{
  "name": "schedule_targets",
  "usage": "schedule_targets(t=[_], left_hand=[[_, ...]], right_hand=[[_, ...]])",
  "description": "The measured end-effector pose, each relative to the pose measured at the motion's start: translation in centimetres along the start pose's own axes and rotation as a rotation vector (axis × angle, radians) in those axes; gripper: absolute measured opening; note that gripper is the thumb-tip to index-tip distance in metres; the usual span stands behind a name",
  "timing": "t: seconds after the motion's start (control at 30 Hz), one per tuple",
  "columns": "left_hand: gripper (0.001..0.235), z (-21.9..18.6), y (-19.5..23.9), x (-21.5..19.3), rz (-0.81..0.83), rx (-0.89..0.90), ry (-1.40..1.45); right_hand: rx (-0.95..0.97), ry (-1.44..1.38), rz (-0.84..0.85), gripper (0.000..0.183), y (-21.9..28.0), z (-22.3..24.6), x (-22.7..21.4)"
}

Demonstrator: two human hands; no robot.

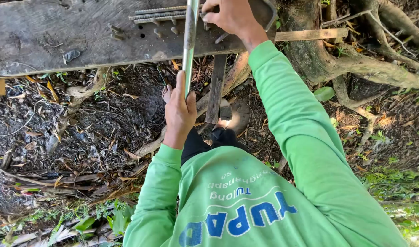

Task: The recorder uses a metal pipe to manually bend rebar rods using a jig on a wooden plank.

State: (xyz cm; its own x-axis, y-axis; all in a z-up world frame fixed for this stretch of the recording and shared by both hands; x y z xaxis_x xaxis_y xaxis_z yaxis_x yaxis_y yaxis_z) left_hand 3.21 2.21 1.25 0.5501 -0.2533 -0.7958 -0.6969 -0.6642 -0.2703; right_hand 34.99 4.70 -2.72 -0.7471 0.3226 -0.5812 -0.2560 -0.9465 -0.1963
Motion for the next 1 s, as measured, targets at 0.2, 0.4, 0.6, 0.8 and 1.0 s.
schedule_targets(t=[0.2,0.4,0.6,0.8,1.0], left_hand=[[0.069,-0.9,-0.9,0.4,-0.032,0.007,-0.004],[0.071,-1.0,-1.3,1.2,0.029,-0.019,-0.035],[0.070,-1.1,-2.5,0.7,0.210,-0.129,-0.122],[0.071,-2.8,-1.7,-1.2,-0.146,0.082,-0.071],[0.075,-1.6,-2.8,-0.4,0.074,-0.045,-0.143]], right_hand=[[-0.109,0.153,-0.099,0.025,0.2,1.7,0.2],[-0.109,0.238,-0.112,0.019,0.6,3.6,0.0],[-0.175,0.326,-0.171,0.027,1.0,3.7,-0.1],[-0.216,0.310,-0.202,0.024,1.1,3.2,0.1],[-0.117,0.244,-0.173,0.028,1.0,3.4,-0.1]])
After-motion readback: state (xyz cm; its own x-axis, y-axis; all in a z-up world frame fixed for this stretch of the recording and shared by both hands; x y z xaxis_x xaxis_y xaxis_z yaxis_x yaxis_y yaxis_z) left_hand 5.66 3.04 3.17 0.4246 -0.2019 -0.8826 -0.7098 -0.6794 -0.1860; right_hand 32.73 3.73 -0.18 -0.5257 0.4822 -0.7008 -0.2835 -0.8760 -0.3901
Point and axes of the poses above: each hand's wrist, its own y-axis away from the middle knuckle, its own x-axis out of the palm, z = x × y, the point moved 3 cm from there along -y, towards the middle knuckle, and after that the axes turned 15 degrees about -y, right-handed, at the moved point
